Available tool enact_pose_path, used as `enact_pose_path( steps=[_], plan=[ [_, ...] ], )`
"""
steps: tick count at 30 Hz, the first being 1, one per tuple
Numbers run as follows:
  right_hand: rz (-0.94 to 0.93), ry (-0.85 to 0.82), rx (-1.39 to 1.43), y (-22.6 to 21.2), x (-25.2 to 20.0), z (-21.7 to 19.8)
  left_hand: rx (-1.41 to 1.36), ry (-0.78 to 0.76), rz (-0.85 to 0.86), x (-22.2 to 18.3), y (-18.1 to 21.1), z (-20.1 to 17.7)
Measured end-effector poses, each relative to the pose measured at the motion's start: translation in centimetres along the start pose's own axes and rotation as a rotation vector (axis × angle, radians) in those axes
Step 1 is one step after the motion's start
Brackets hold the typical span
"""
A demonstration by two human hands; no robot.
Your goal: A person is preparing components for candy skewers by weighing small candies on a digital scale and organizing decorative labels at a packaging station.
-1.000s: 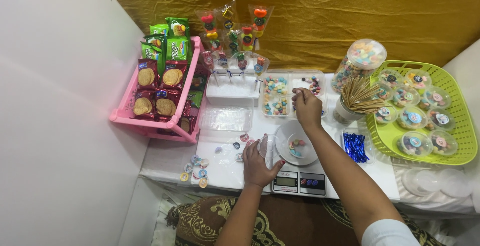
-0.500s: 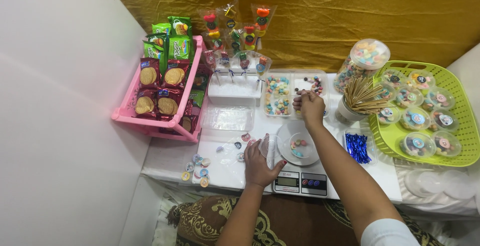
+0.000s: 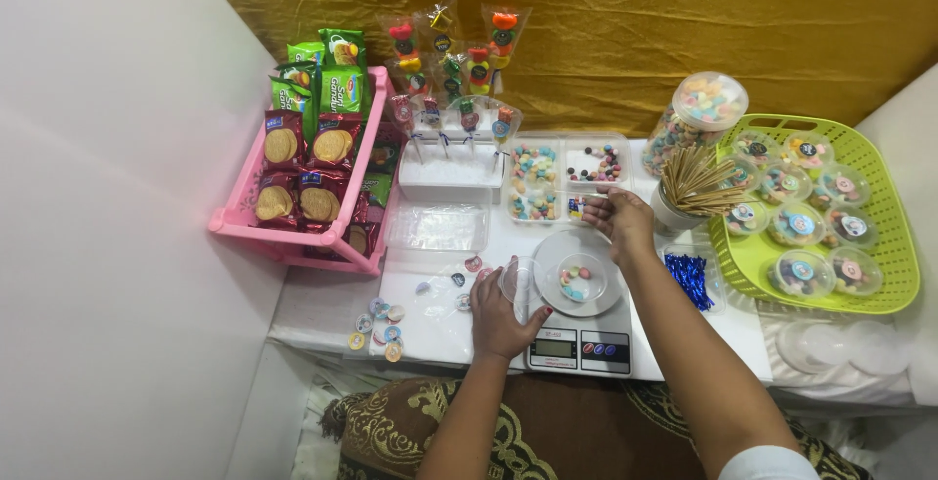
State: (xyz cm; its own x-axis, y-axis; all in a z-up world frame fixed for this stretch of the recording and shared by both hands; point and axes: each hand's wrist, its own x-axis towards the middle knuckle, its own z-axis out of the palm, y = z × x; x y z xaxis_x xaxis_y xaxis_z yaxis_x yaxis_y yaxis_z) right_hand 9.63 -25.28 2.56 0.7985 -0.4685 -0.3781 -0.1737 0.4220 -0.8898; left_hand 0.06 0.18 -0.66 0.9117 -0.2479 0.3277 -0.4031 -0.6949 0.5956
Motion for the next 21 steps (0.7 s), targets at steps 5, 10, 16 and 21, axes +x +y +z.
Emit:
enact_pose_path(
  steps=[5,10,16,21],
  plan=[
    [-0.103,-0.016,-0.045,-2.6,-2.8,-3.5,0.013,-0.005,-0.017,-0.2,-0.5,0.6],
    [-0.227,0.008,-0.14,-5.8,-7.5,-6.2,0.012,-0.011,-0.027,-0.3,-0.4,0.4],
    [-0.504,0.038,-0.478,-7.5,-12.5,-6.5,0.026,-0.017,-0.02,-0.4,-0.2,0.2],
    [-0.909,0.049,-1.092,-7.6,-14.5,-5.8,0.028,-0.022,-0.033,-0.2,0.0,0.1]
  ],
)
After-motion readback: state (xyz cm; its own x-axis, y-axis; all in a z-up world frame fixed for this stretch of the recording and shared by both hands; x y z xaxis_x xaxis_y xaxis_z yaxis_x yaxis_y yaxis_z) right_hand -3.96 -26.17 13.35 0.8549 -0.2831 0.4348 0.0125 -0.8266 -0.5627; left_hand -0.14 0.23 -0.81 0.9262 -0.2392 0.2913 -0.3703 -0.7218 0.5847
